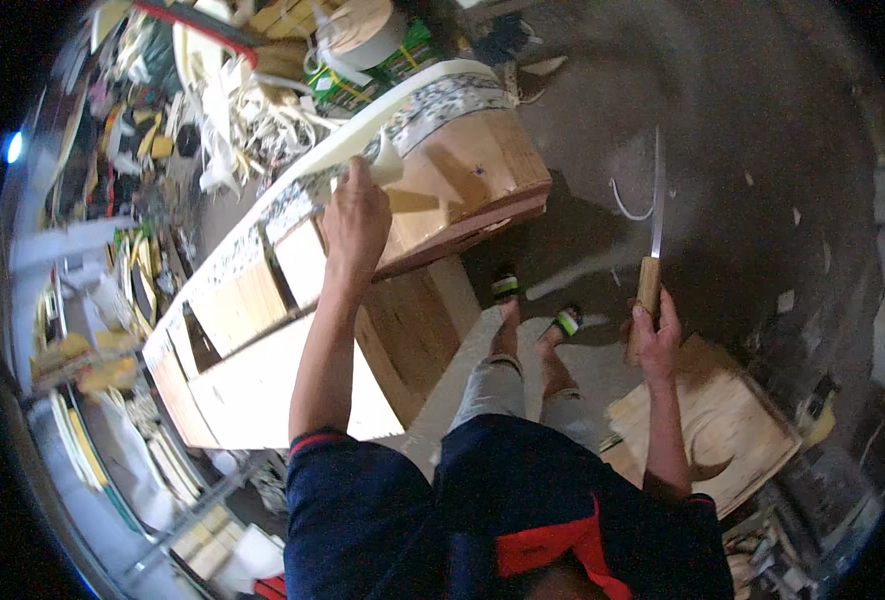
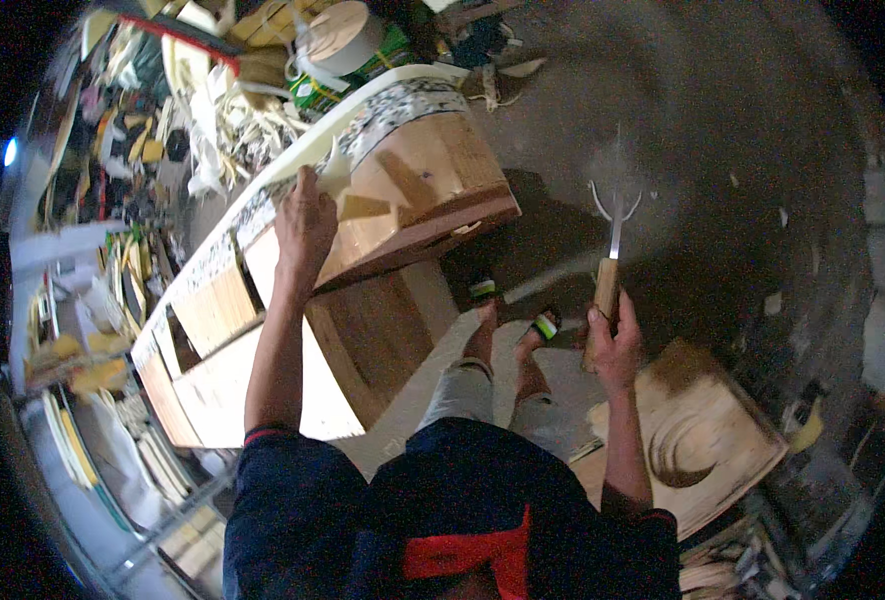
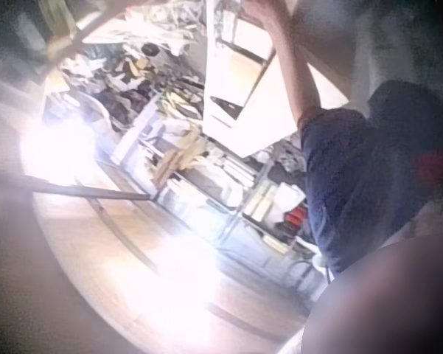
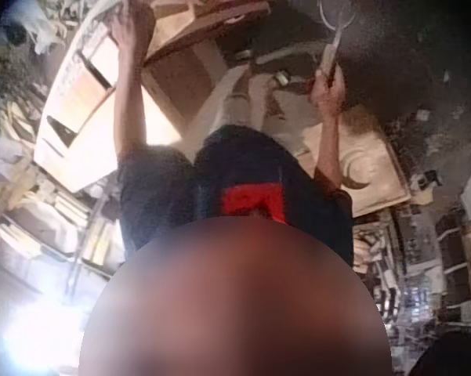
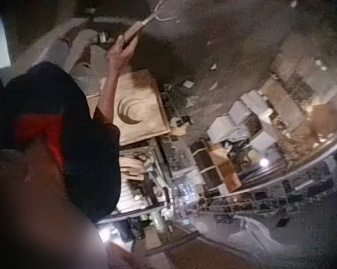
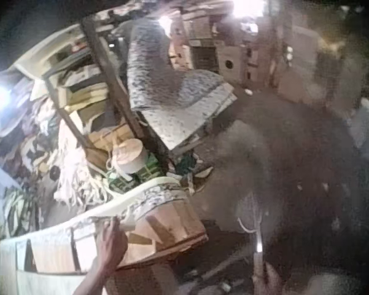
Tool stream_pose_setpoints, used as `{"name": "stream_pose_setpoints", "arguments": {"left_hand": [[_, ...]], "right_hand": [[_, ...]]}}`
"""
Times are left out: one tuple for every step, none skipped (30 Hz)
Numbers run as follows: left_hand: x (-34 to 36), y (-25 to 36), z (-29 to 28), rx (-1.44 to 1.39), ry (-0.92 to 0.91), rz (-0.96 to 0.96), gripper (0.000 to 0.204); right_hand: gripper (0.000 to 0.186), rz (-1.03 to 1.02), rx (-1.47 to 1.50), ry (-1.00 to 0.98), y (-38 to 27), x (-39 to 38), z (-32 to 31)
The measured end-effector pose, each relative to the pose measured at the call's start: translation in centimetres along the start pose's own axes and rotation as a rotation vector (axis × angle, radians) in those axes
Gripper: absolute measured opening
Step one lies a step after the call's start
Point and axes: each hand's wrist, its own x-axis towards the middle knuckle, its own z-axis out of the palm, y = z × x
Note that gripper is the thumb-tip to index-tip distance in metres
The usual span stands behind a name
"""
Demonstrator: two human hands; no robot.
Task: The person positions a white foam piece against a wooden mold, then uses a hand saw to cut and shape the foam along the mold's edge. The person repeatedly checks fit and removes excess foam with the saw.
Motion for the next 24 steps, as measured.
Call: {"name": "stream_pose_setpoints", "arguments": {"left_hand": [[-0.6,0.4,-0.8,0.023,0.047,-0.024,0.022],[-1.8,0.1,-2.0,-0.16,0.154,-0.065,0.021],[-3.1,-0.7,-3.4,-0.333,0.219,-0.138,0.021],[-4.7,-2.1,-4.8,-0.22,0.293,-0.213,0.018],[-6.9,-4.0,-6.4,-0.394,0.312,-0.404,0.015],[-9.2,-6.0,-7.8,-0.327,0.452,-0.326,0.014],[-11.5,-8.7,-9.6,-0.525,0.45,-0.287,0.011],[-14.1,-11.0,-10.5,-0.834,0.488,-0.232,0.008],[-16.4,-13.5,-11.3,-1.039,0.516,-0.317,0.01],[-18.7,-15.7,-11.7,-1.031,0.527,-0.505,0.011],[-20.7,-17.9,-11.9,-1.081,0.575,-0.638,0.017],[-22.7,-19.5,-11.4,-1.173,0.634,-0.636,0.02],[-24.6,-21.0,-11.0,-1.287,0.699,-0.685,0.024],[-26.4,-22.5,-10.7,-1.256,0.678,-0.687,0.029],[-28.0,-23.8,-10.4,-1.225,0.683,-0.808,0.035],[-29.3,-24.9,-9.7,-1.24,0.713,-0.779,0.038],[-30.4,-26.1,-9.3,-1.252,0.692,-0.74,0.039],[-31.4,-27.4,-8.9,-1.263,0.681,-0.74,0.04],[-32.4,-28.7,-8.8,-1.283,0.656,-0.684,0.042],[-33.5,-29.9,-8.8,-1.219,0.584,-0.771,0.042],[-34.5,-31.3,-8.9,-1.165,0.497,-0.794,0.043],[-35.1,-32.7,-9.2,-1.112,0.405,-0.809,0.043],[-35.7,-34.1,-9.5,-1.036,0.302,-0.856,0.044],[-35.8,-35.3,-9.6,-1.045,0.277,-0.766,0.044]], "right_hand": [[0.051,-0.01,-0.058,0.011,-0.7,-0.3,0.1],[0.052,-0.022,-0.114,0.022,-1.3,-0.5,0.5],[0.053,-0.048,-0.139,0.009,-2.1,-0.8,0.5],[0.055,-0.148,-0.201,0.025,-2.6,-0.9,0.9],[0.055,-0.141,-0.16,-0.021,-3.2,-1.3,1.0],[0.056,-0.099,-0.113,-0.076,-3.6,-1.6,1.3],[0.056,-0.079,-0.066,-0.103,-4.0,-1.9,1.6],[0.055,-0.041,-0.05,-0.141,-4.2,-2.3,2.0],[0.055,-0.026,-0.035,-0.15,-4.3,-2.7,2.6],[0.055,0.035,-0.04,-0.152,-4.4,-3.2,3.2],[0.054,-0.046,-0.039,-0.17,-4.4,-3.7,3.9],[0.054,-0.087,-0.054,-0.188,-4.5,-4.1,4.8],[0.054,-0.121,-0.07,-0.202,-4.7,-4.6,5.8],[0.053,-0.166,-0.083,-0.231,-4.9,-5.1,6.7],[0.053,-0.173,-0.09,-0.249,-5.2,-5.6,7.8],[0.053,-0.193,-0.094,-0.267,-5.5,-6.1,8.9],[0.053,-0.214,-0.096,-0.282,-5.8,-6.6,10.2],[0.053,-0.19,-0.086,-0.289,-6.2,-7.2,11.5],[0.052,-0.197,-0.089,-0.296,-6.4,-7.7,12.9],[0.052,-0.206,-0.084,-0.307,-6.6,-8.3,14.4],[0.052,-0.211,-0.08,-0.315,-6.7,-9.0,15.9],[0.052,-0.22,-0.085,-0.306,-6.7,-9.8,17.4],[0.052,-0.224,-0.094,-0.297,-6.6,-10.6,18.8],[0.052,-0.207,-0.11,-0.272,-6.5,-11.1,20.3]]}}
